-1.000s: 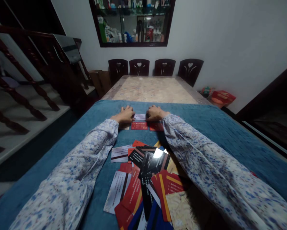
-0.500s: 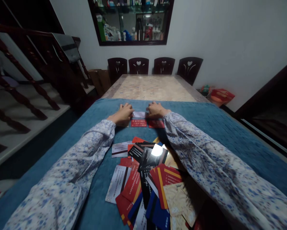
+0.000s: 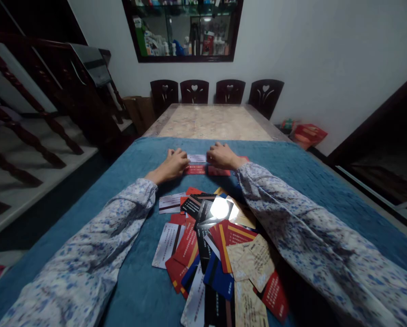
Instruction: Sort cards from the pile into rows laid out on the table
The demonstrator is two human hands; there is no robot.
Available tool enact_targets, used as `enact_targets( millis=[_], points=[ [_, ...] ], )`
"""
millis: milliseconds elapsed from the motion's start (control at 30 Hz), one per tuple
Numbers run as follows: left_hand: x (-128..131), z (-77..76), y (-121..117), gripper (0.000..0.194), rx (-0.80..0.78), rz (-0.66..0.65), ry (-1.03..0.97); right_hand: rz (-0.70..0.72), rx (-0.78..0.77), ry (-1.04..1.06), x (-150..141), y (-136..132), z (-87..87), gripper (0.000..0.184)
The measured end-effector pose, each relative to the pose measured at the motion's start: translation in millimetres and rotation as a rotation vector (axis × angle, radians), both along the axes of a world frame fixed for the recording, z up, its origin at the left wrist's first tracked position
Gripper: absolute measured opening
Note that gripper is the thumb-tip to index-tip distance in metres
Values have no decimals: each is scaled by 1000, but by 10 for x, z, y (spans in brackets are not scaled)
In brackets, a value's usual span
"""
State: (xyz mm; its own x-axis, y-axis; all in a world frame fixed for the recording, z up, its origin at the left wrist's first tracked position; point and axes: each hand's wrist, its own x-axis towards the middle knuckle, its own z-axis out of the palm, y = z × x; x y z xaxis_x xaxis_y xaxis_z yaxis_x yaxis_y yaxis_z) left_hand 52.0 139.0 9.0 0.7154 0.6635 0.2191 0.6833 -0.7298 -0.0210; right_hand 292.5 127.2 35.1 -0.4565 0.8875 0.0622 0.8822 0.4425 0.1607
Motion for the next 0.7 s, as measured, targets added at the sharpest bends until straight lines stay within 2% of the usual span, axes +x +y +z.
enact_targets(
  millis=[300, 700],
  points=[
    [-62, 43, -363, 31, -1, -10, 0, 39, 41, -6, 12, -295, 19, 37],
    [-218, -96, -674, 31, 32, -1, -33, 76, 11, 17, -159, -675, 28, 36]
  ],
)
